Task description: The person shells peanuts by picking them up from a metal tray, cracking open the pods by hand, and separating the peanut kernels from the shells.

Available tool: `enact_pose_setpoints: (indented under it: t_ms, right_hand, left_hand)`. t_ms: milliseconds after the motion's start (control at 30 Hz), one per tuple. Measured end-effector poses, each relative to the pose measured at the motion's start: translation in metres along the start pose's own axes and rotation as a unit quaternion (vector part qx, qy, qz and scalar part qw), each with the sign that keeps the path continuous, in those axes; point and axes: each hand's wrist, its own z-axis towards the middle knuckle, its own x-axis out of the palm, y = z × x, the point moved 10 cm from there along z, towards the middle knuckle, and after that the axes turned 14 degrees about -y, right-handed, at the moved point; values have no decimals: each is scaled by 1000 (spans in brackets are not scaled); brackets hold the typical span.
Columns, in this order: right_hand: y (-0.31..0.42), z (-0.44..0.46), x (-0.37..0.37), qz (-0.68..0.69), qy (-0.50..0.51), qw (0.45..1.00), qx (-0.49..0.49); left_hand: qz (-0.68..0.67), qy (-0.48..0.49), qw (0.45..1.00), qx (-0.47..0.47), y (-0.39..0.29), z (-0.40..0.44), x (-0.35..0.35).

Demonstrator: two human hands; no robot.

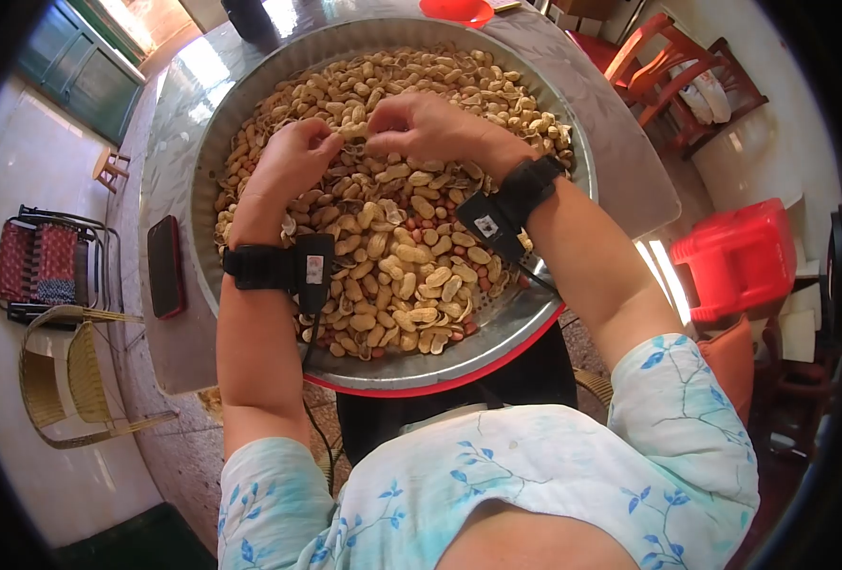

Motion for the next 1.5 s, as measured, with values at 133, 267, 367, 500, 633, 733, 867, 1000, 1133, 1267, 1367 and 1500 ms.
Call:
enact_pose_setpoints:
  t_ms: [133,267,367,500,633,733,867,1000,1133,1267,1367,1500]
  right_hand:
    - [27,-15,17,-163,50,979,-112]
    - [25,-21,18,-192,42,975,-100]
    - [7,-11,13,-176,62,981,-52]
    - [-11,-3,-3,-194,19,981,-11]
    - [-19,4,-28,-215,-53,975,-20]
    - [-28,4,-41,-228,-85,970,16]
    - [-22,4,-51,-223,-130,966,-2]
    - [-8,3,-45,-179,-113,977,-13]
    - [-3,1,-32,-264,-117,955,-65]
    - [23,-4,7,-163,-69,971,-160]
    - [22,-9,28,-189,-43,970,-149]
    - [16,-4,24,-163,-33,978,-126]
  left_hand:
    - [-7,2,998,-66,15,3,-2]
    - [44,-42,994,-88,18,3,-23]
    - [73,-225,968,-78,40,11,-68]
    - [64,-117,982,-134,63,10,-53]
    - [137,-79,984,-77,59,7,-43]
    - [115,-62,987,-97,54,5,-40]
    - [116,-80,985,-96,55,8,-40]
    - [65,-157,983,-75,45,11,-47]
    - [100,-125,986,-49,42,12,-36]
    - [111,-208,967,100,12,8,-28]
    - [136,-191,965,117,8,7,-22]
    - [45,-118,990,-69,40,12,-24]
